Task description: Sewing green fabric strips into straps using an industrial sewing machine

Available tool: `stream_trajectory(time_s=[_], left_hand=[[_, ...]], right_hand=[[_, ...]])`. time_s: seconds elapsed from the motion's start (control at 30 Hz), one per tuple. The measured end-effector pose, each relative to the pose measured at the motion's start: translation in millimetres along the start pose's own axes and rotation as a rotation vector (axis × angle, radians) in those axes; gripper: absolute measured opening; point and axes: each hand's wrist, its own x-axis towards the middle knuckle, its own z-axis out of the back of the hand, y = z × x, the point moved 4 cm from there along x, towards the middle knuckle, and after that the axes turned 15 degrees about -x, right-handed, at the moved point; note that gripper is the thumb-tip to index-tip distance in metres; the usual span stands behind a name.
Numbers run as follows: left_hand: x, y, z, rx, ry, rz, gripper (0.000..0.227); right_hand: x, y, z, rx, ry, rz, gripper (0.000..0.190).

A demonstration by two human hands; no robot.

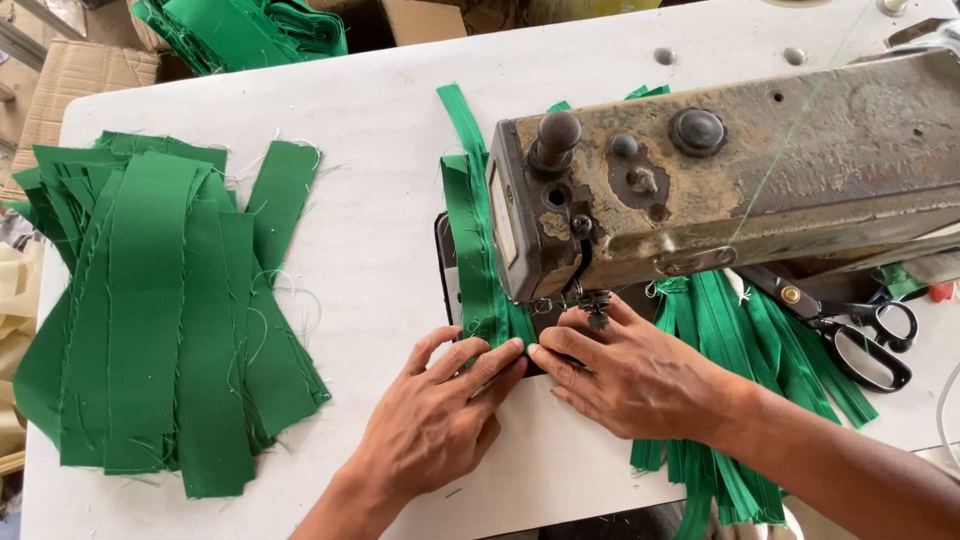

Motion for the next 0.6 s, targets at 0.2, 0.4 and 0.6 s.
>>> stream_trajectory(time_s=[0.2, 0.4, 0.6], left_hand=[[-3, 4, 3, 0.009, 0.093, -0.006, 0.055], [-6, 3, -1, 0.013, 0.104, 0.06, 0.056], [-7, 5, -3, 0.0, 0.062, 0.055, 0.052]], right_hand=[[0, 5, -4, 0.066, 0.127, -0.09, 0.053], [-4, -1, -3, 0.007, 0.11, -0.118, 0.05], [-9, 3, -7, -0.057, 0.062, -0.088, 0.058]])
